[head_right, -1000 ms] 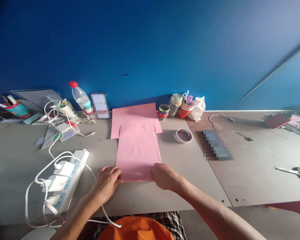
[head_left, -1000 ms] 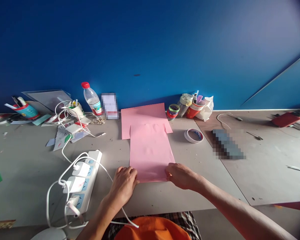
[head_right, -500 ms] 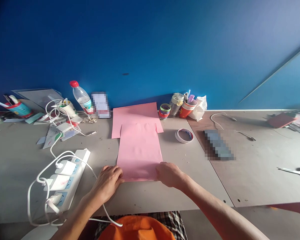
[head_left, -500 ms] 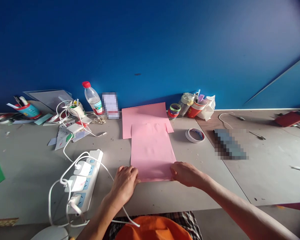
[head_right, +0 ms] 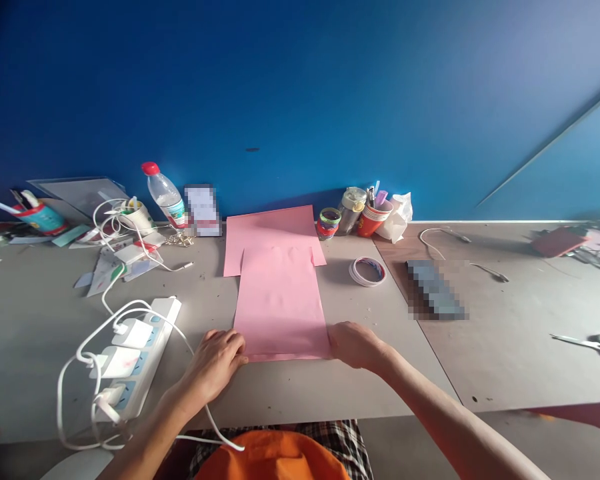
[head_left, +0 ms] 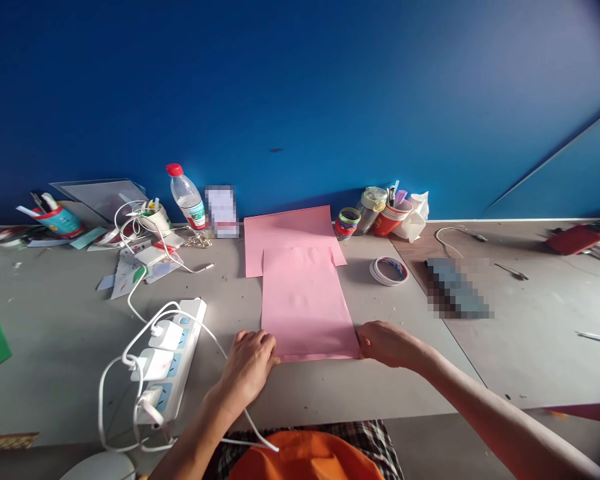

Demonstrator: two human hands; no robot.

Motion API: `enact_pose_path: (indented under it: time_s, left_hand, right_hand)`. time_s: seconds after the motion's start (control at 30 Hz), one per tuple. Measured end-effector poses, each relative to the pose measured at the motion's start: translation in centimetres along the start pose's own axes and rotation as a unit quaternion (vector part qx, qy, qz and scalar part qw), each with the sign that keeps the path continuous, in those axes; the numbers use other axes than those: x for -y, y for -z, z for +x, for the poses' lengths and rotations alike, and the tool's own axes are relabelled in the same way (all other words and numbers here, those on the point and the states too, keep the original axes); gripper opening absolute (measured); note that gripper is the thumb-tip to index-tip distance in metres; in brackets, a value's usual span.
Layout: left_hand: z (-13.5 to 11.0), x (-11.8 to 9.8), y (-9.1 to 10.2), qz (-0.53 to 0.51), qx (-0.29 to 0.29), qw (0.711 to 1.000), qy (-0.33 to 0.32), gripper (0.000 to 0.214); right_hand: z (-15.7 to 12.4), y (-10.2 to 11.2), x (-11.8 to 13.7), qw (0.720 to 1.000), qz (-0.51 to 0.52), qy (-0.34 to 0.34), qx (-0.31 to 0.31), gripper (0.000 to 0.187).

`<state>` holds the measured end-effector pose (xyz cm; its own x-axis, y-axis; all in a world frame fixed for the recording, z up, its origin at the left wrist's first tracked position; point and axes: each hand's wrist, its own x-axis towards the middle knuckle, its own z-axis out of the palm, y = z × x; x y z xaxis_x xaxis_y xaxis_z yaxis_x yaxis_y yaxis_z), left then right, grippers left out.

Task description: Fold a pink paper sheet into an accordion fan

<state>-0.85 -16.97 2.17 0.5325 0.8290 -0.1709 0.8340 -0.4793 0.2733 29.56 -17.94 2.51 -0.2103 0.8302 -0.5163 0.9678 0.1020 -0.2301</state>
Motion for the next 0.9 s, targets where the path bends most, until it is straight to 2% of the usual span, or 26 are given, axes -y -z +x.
enact_pose_path:
  time_s: [0.1, 0.17, 0.23, 0.3, 0.37, 0.43, 0.53, 0.6, 0.73, 0.9]
  left_hand:
    - [0.1, 0.1, -0.1, 0.001, 0.003, 1.000, 0.002, 0.007]
    - [0.1, 0.1, -0.1, 0.007, 0.005, 1.000, -0.001, 0.007]
    - [0.2, 0.0, -0.1, 0.017, 0.009, 1.000, -0.001, 0.007]
    - [0.2, -0.1, 0.0, 0.028, 0.016, 0.999, 0.003, 0.007]
    - [0.2, -0.2, 0.1, 0.029, 0.016, 0.999, 0.007, 0.007]
    - [0.1, -0.2, 0.2, 0.023, 0.010, 1.000, 0.003, 0.006]
    - [0.0, -0.2, 0.2, 0.015, 0.004, 1.000, -0.003, 0.006]
    - [0.0, -0.2, 0.1, 0.018, 0.004, 1.000, -0.003, 0.006]
    - [0.0, -0.1, -0.1, 0.029, 0.001, 1.000, -0.006, 0.007]
    - [0.0, -0.1, -0.2, 0.038, -0.002, 0.999, -0.010, 0.007]
  right_hand:
    - [-1.1, 1.2, -0.8, 0.997, -0.034, -0.056, 0.029, 0.009]
    - [-2.2, 2.1, -0.5, 0.998, -0.028, -0.063, -0.011, 0.006]
    - [-3.2, 2.4, 0.8, 0.994, 0.006, 0.000, -0.105, 0.016]
    - [-3.9, 1.9, 2.8, 0.976, 0.020, 0.119, -0.183, 0.024]
    - [-4.2, 0.4, 4.9, 0.957, 0.000, 0.211, -0.198, 0.028]
    - [-3.9, -1.6, 6.2, 0.944, -0.036, 0.249, -0.213, 0.039]
    - [-3.2, -4.3, 6.5, 0.936, -0.056, 0.254, -0.239, 0.050]
    - [-2.9, -5.3, 6.2, 0.934, -0.066, 0.245, -0.251, 0.047]
    - [-2.8, -6.1, 5.8, 0.928, -0.100, 0.229, -0.276, 0.037]
    - [-3.2, -6.8, 5.4, 0.918, -0.130, 0.207, -0.313, 0.039]
